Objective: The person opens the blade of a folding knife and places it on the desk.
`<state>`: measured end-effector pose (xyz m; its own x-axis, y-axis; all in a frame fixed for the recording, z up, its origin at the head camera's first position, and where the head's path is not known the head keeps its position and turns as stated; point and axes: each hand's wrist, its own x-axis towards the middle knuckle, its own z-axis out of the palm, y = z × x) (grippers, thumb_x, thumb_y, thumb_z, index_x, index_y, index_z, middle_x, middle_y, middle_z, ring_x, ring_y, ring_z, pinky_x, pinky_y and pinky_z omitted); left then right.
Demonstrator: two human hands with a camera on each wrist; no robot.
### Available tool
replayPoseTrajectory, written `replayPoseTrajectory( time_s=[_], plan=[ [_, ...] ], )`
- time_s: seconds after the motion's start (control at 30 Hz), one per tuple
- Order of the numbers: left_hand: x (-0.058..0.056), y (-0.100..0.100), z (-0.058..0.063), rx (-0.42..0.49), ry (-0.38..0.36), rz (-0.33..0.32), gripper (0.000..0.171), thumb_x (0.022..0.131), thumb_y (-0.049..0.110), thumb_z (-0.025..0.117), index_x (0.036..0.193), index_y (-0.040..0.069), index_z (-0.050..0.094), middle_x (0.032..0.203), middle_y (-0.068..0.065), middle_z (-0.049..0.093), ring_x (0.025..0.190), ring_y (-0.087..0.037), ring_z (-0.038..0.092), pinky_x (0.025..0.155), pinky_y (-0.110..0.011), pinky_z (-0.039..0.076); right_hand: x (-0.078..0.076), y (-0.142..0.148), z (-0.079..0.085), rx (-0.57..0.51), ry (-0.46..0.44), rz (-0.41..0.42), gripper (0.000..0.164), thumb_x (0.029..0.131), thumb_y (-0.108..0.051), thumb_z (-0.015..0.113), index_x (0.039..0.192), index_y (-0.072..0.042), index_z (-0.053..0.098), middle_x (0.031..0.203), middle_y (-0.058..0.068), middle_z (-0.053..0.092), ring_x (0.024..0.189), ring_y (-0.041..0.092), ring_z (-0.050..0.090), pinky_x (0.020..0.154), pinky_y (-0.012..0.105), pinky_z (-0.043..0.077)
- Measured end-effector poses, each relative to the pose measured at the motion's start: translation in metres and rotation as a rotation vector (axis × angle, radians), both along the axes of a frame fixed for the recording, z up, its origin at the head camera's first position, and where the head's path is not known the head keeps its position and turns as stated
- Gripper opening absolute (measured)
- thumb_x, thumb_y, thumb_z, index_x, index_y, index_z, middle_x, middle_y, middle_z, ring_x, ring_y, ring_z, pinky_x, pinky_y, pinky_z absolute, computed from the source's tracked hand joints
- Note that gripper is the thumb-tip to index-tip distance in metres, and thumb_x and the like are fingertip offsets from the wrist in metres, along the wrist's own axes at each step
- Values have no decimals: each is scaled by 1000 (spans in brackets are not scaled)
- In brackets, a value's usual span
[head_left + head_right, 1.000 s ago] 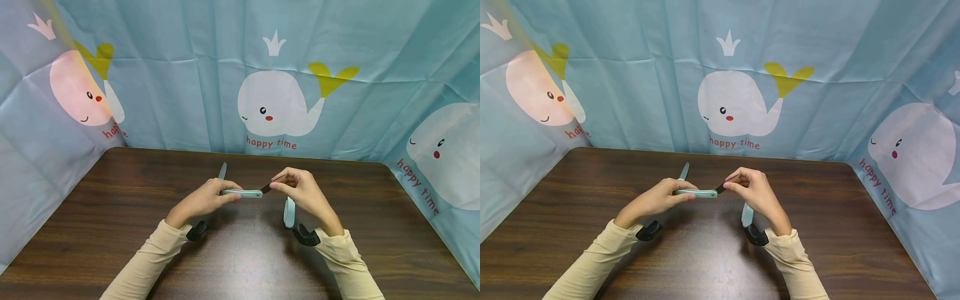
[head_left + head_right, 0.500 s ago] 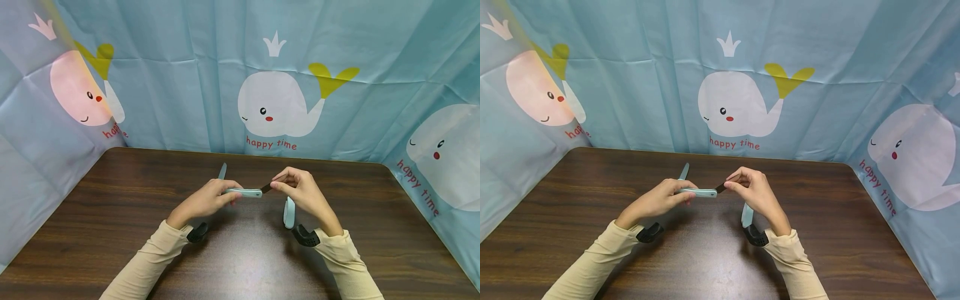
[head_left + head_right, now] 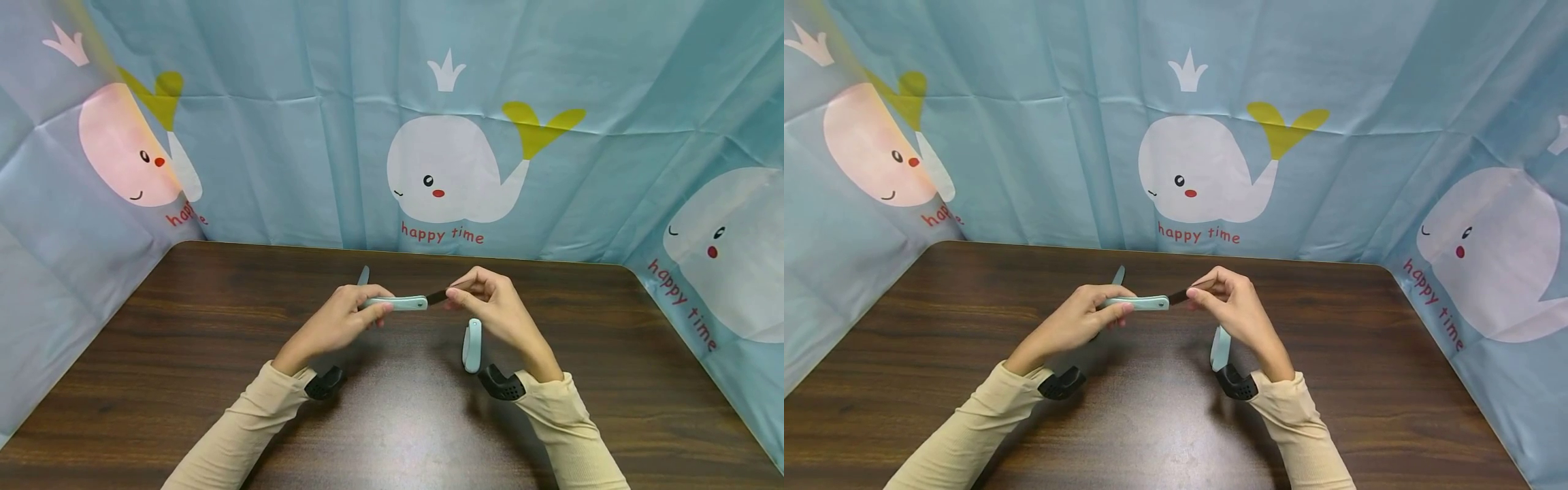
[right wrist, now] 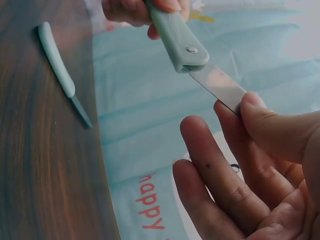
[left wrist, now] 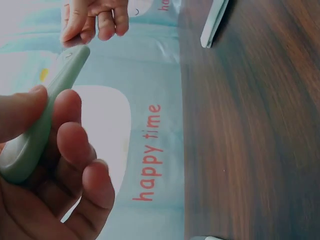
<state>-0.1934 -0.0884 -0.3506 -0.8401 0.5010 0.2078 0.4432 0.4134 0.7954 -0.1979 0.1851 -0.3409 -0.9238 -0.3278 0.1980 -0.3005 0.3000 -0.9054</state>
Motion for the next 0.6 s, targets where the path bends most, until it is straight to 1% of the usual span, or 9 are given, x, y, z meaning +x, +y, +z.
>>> replayPoseTrajectory(
  time_s=[0.07,0.1,0.27,0.37,0.43,0.5,0.6],
  plan=[
    [0,0,1,14,-8,14,15,100,20,59,106,11,71,73,-1,66,66,-12,55,59,-22,43,0,0,0,-27,-5,6,14,95,-11,67,102,1,63,93,17,75,83,22,75,80,32,59],
    [0,-1,1,20,-12,20,16,100,20,59,106,11,71,73,-2,66,67,-14,56,60,-22,44,-1,0,-1,-35,-3,9,14,95,-11,66,102,1,63,91,13,76,84,24,75,80,31,59],
    [1,-1,2,54,-25,41,18,101,21,59,107,10,71,73,0,66,69,-18,59,61,-23,46,-1,0,-2,-74,-6,18,15,95,-10,66,103,3,62,86,-1,76,82,19,75,79,28,58],
    [1,-1,3,78,-35,43,18,101,20,59,107,9,71,75,-5,66,70,-22,59,62,-23,47,-1,0,-2,-90,-17,15,15,95,-9,66,103,3,62,86,-1,76,81,16,75,80,28,58],
    [1,-1,3,96,-44,42,17,101,19,59,108,8,70,76,-8,66,70,-24,60,63,-23,47,-1,0,-2,-100,-29,15,14,95,-9,66,103,2,62,88,1,76,81,16,75,80,28,58],
    [1,-1,3,111,-48,41,17,101,18,59,108,8,70,76,-9,65,70,-23,59,63,-23,47,-1,0,-2,-111,-42,16,13,95,-9,66,102,1,62,89,3,77,81,15,75,81,28,58],
    [2,0,3,125,-51,41,17,101,18,59,108,7,70,75,-6,64,68,-17,58,62,-23,47,-1,1,-1,-126,-61,22,11,95,-9,66,101,0,62,89,4,76,81,15,75,82,29,58]
  ],
)
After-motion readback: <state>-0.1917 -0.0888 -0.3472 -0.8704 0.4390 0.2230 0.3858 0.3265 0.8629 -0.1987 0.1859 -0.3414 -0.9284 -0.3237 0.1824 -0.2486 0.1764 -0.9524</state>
